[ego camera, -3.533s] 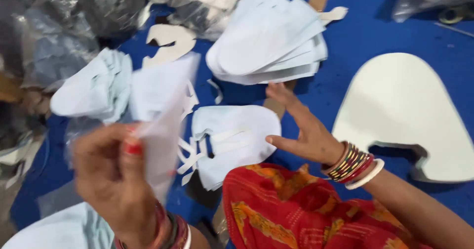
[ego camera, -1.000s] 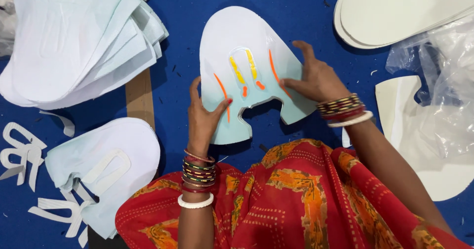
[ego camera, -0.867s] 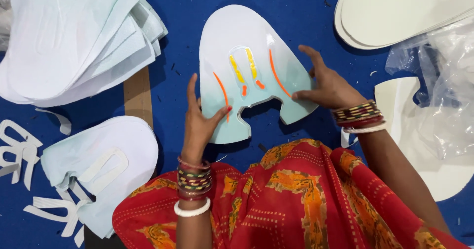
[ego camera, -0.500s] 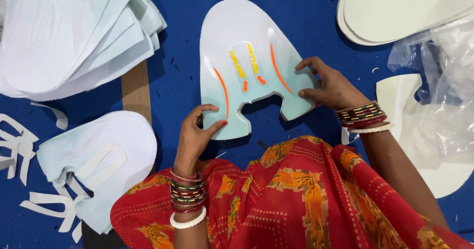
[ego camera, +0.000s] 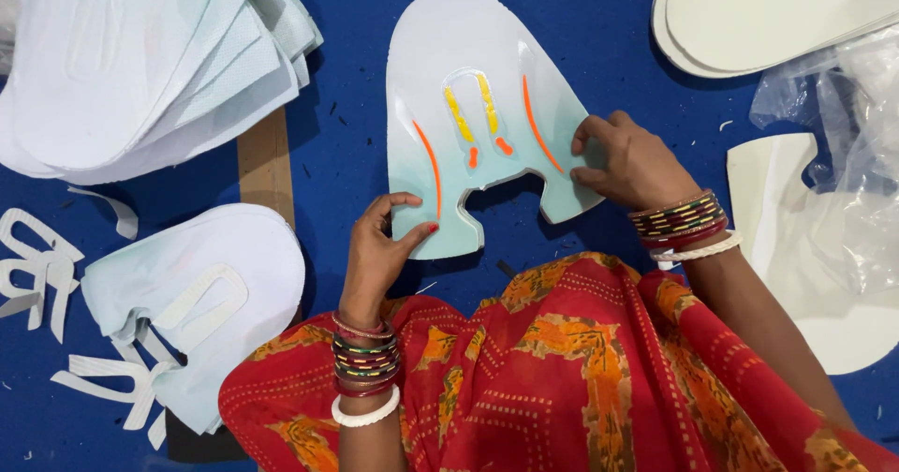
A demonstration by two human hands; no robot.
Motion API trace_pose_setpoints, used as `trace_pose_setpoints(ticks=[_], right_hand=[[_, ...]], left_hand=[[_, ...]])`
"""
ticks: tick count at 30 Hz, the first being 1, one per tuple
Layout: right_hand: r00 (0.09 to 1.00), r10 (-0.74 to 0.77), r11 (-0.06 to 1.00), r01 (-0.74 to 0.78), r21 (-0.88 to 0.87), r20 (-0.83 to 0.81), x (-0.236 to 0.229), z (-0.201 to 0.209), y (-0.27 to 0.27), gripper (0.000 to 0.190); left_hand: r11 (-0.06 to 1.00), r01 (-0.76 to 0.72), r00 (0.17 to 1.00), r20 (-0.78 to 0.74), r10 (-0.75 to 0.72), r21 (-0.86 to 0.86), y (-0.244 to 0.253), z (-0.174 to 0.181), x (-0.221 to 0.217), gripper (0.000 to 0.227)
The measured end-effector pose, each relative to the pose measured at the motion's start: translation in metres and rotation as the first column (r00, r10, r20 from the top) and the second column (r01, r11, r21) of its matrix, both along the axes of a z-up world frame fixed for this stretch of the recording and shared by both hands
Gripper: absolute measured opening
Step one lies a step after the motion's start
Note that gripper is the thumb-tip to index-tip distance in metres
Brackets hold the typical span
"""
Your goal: The person organizes and stacks foam and fabric shoe upper components during manufacturing.
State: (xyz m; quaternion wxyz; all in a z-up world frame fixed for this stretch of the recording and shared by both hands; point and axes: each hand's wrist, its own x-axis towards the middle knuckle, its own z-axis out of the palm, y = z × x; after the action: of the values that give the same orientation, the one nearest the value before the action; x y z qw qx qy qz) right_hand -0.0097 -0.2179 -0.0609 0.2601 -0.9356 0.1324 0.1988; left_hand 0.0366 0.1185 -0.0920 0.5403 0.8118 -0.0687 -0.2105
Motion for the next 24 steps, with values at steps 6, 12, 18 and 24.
trace_pose_setpoints(ticks=[6, 12, 18, 24], right_hand=[[0.987, 0.016, 0.974, 0.021, -0.226, 0.160, -0.004, 0.011, -0.001, 0.045], [0.762, 0.213, 0.973, -0.221, -0.063, 0.611, 0.029, -0.056, 0.076, 0.065], [0.884, 0.159, 0.987, -0.130, -0.097, 0.439, 0.040, -0.061, 0.051, 0.073], [0.897, 0.045, 0.949, 0.100, -0.300, 0.441, 0.038, -0.079, 0.014, 0.078]], left_hand=[[0.819, 0.027, 0.984, 0.129, -0.123, 0.573, -0.029, 0.054, -0.001, 0.040], [0.925, 0.008, 0.765, 0.593, -0.250, 0.379, -0.082, -0.016, 0.014, 0.040], [0.703, -0.075, 0.809, 0.455, -0.372, 0.708, -0.094, -0.022, 0.020, 0.072], [0.779, -0.100, 0.920, 0.356, -0.164, 0.619, -0.102, -0.002, 0.035, 0.108]])
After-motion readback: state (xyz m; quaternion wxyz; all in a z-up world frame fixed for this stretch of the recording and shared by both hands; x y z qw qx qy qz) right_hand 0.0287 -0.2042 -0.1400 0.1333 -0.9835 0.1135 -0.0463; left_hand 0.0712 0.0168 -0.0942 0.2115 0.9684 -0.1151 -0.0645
